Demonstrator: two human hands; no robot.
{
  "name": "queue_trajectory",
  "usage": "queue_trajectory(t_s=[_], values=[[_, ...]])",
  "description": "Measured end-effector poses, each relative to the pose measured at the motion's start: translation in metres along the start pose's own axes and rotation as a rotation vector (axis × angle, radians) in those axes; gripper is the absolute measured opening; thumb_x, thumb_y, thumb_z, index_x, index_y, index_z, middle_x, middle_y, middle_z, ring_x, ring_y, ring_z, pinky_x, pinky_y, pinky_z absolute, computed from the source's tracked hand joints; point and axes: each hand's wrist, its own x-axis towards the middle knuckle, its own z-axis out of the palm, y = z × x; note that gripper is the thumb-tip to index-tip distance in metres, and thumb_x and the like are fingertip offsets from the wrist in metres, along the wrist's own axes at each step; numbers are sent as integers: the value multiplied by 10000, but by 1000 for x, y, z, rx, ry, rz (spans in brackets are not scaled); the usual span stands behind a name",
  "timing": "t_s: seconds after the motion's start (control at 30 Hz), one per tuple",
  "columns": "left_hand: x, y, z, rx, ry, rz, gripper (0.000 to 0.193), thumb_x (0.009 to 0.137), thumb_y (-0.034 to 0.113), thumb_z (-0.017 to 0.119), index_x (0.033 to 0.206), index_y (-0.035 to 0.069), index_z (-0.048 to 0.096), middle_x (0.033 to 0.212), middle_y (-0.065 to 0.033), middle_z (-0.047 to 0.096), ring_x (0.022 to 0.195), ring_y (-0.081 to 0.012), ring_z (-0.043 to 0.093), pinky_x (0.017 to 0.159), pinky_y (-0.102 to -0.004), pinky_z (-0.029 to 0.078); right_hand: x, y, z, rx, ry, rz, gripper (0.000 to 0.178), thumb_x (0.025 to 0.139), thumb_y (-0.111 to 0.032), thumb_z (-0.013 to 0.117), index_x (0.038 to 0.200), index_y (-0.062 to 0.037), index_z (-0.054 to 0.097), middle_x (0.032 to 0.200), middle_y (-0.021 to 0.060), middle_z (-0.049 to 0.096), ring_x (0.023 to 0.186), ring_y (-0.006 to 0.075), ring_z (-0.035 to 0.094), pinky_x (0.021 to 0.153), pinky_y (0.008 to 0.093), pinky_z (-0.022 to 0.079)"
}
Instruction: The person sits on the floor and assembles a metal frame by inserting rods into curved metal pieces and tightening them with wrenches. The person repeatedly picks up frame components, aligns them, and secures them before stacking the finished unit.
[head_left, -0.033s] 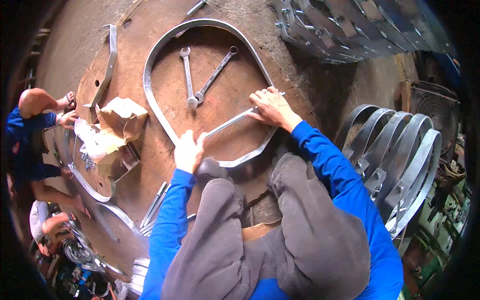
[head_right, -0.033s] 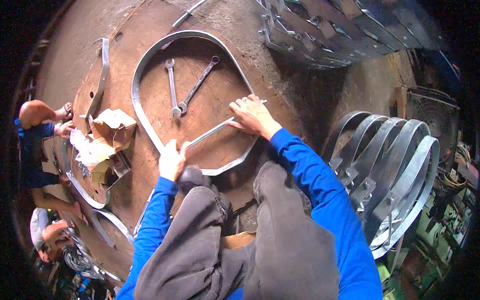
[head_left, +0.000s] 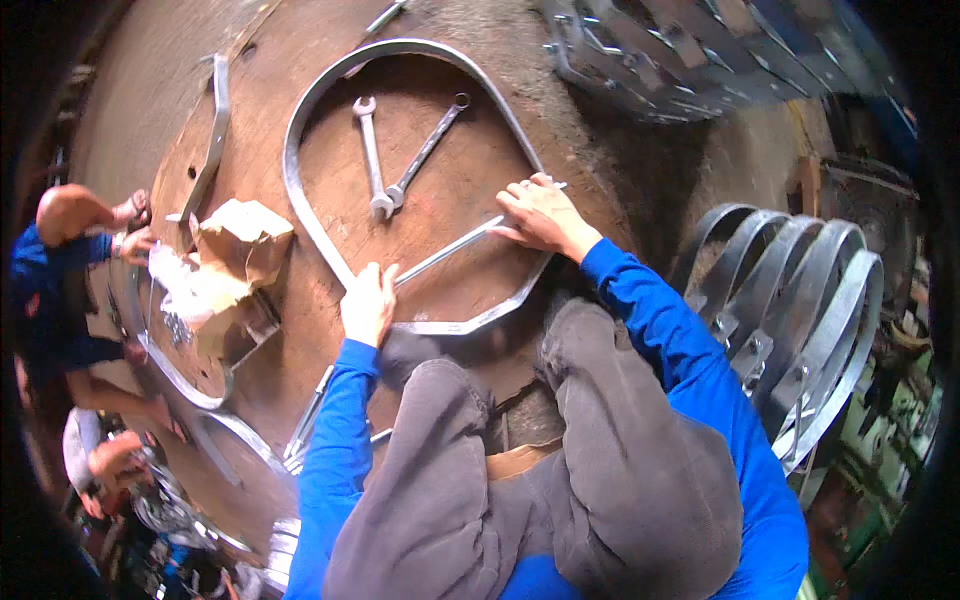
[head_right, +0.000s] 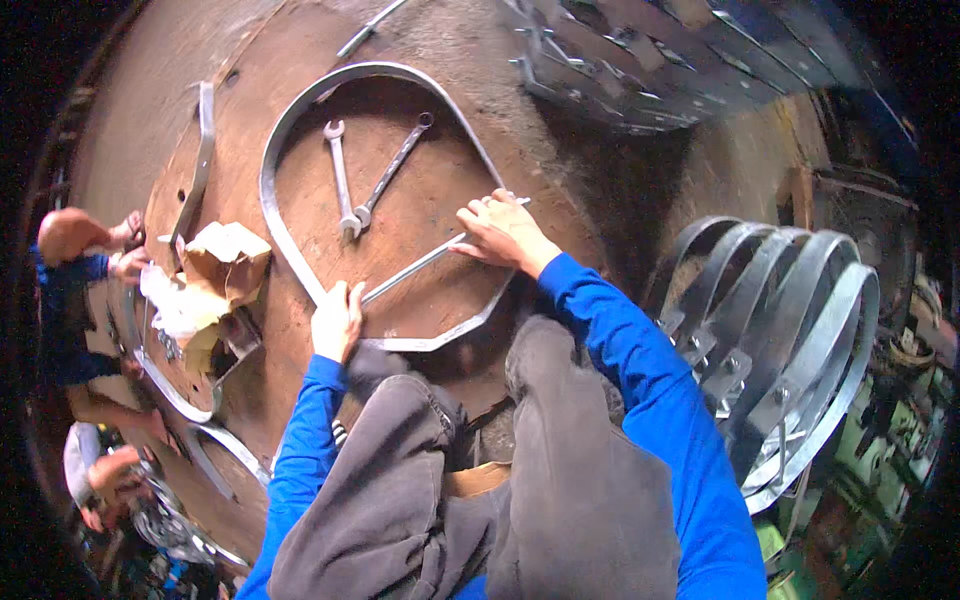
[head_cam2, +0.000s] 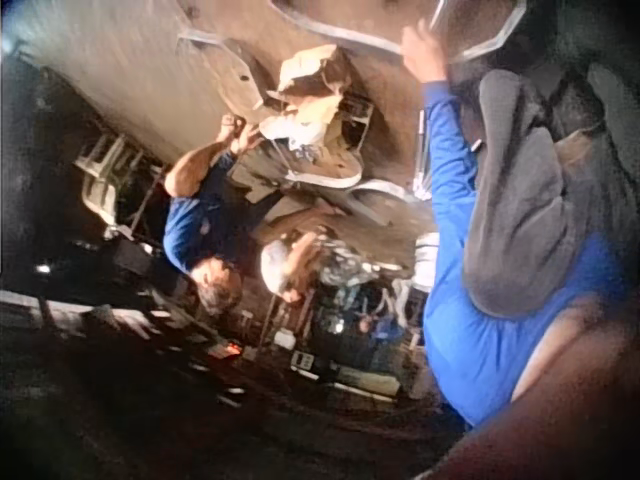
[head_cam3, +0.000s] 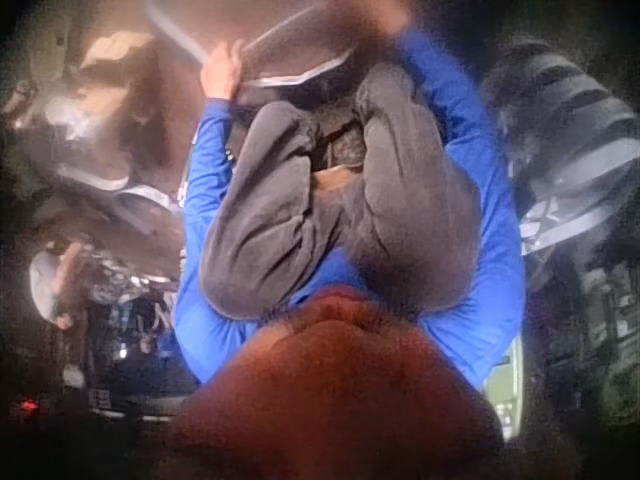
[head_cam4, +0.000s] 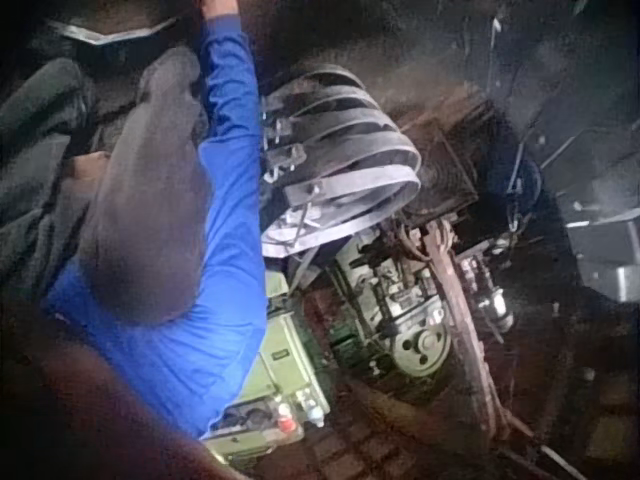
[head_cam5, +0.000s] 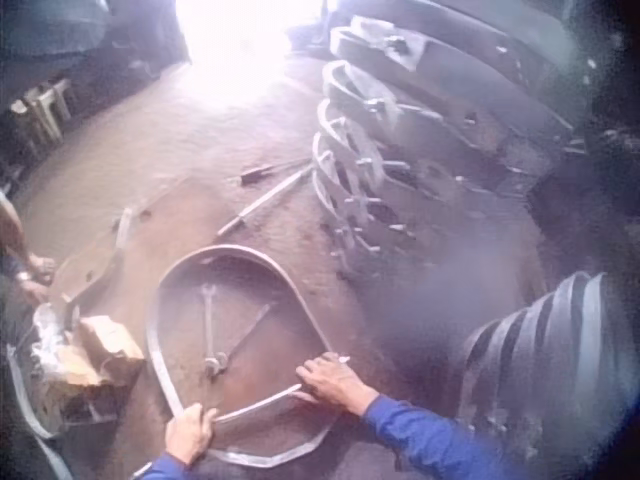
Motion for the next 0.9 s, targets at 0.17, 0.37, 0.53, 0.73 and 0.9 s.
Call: queue_trajectory(t_s=[0.17,0.37,0.53,0.73,0.9], values=[[-8,-4,9,154,-272,150,677,925,522,541,1266,-59,464,808,-283,654,730,-406,660,613,-459,526,-12,3,14,65,99,-38,365,776,-511,657,722,-154,605,694,37,615,750,259,637,793,431,467],[-23,22,-8,156,-230,216,555,910,566,518,723,55,628,719,-227,650,711,-410,648,617,-515,500,-53,-11,27,-114,41,233,549,779,-648,569,730,-105,632,734,93,622,764,293,620,834,444,463],[10,21,-209,502,6,442,642,840,664,550,668,70,722,567,-163,625,546,-359,626,550,-448,505,-1,-95,-111,281,66,439,594,791,-615,630,664,-35,654,716,191,654,730,392,656,663,497,505],[-13,141,-398,476,-466,403,445,902,440,643,821,10,724,584,-155,561,571,-106,518,580,-370,473,-42,-148,-280,464,-154,209,440,960,-424,506,1028,-22,669,989,151,697,787,193,625,710,369,487],[-137,256,-526,636,-369,501,454,896,412,652,786,-29,667,538,-139,407,525,-143,434,508,-368,404,-153,-188,-441,766,41,-331,584,938,-558,487,1121,-36,676,1007,169,674,868,223,613,786,361,476]])
